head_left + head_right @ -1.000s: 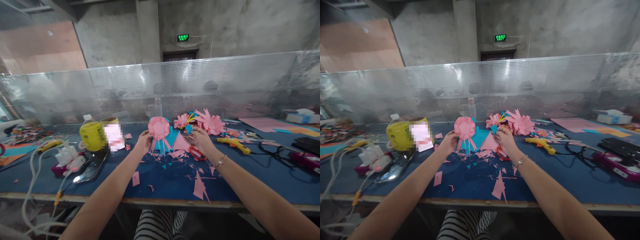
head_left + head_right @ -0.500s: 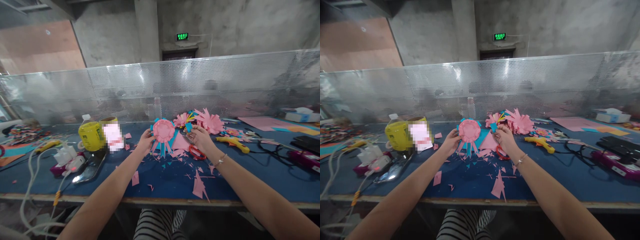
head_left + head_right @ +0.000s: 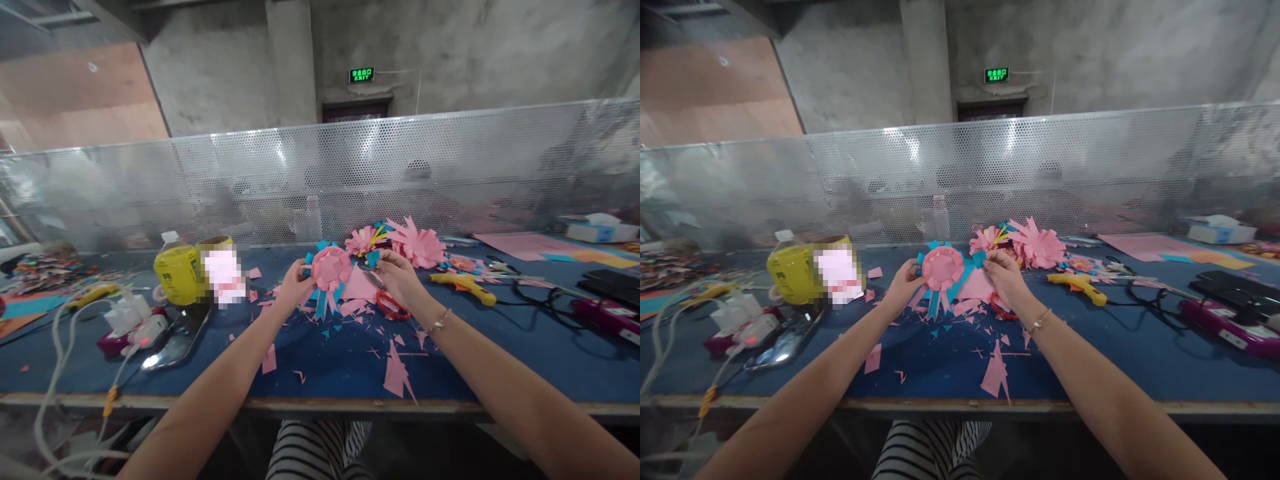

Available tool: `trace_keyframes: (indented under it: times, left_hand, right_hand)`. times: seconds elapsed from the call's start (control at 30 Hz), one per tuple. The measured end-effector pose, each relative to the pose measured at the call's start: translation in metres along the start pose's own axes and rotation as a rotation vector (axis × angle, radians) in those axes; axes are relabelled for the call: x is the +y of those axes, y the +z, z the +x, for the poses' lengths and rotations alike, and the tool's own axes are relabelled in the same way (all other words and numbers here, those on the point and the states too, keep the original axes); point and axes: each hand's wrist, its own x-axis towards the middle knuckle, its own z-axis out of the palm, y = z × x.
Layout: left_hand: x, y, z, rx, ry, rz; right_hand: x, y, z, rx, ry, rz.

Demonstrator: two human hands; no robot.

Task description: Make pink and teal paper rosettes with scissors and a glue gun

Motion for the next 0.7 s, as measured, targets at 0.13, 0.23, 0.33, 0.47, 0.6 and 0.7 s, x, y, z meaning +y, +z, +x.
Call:
trace_keyframes:
  times: [0.13,0.23,0.33,0.47,0.6,0.7]
  left_hand:
    - [-0.006,-0.001,0.000,-0.006,-0.013,0.210]
    - [-0.006,-0.002,-0.003,-0.047,-0.039,0.333]
    - [-0.008,-0.002,-0.006,-0.127,-0.018,0.381]
    - [-0.012,-0.001,-0.006,-0.173,0.002,0.359]
    - [-0.006,0.001,-0.006,-0.080,0.040,0.349]
    - [0.003,0.000,-0.006,0.011,0.063,0.347]
  right_hand:
    - [0.002,0.001,-0.002,-0.036,0.040,0.006]
    - [0.003,0.001,-0.002,-0.035,0.057,0.007]
    - [0.004,0.000,0.000,-0.022,0.067,0.008]
    - [0.003,0.000,0.000,-0.009,0.063,-0.007]
    - [-0.002,0.004,-0.003,-0.004,0.066,-0.025]
    - [-0.007,0.007,-0.005,-0.014,0.091,0.019]
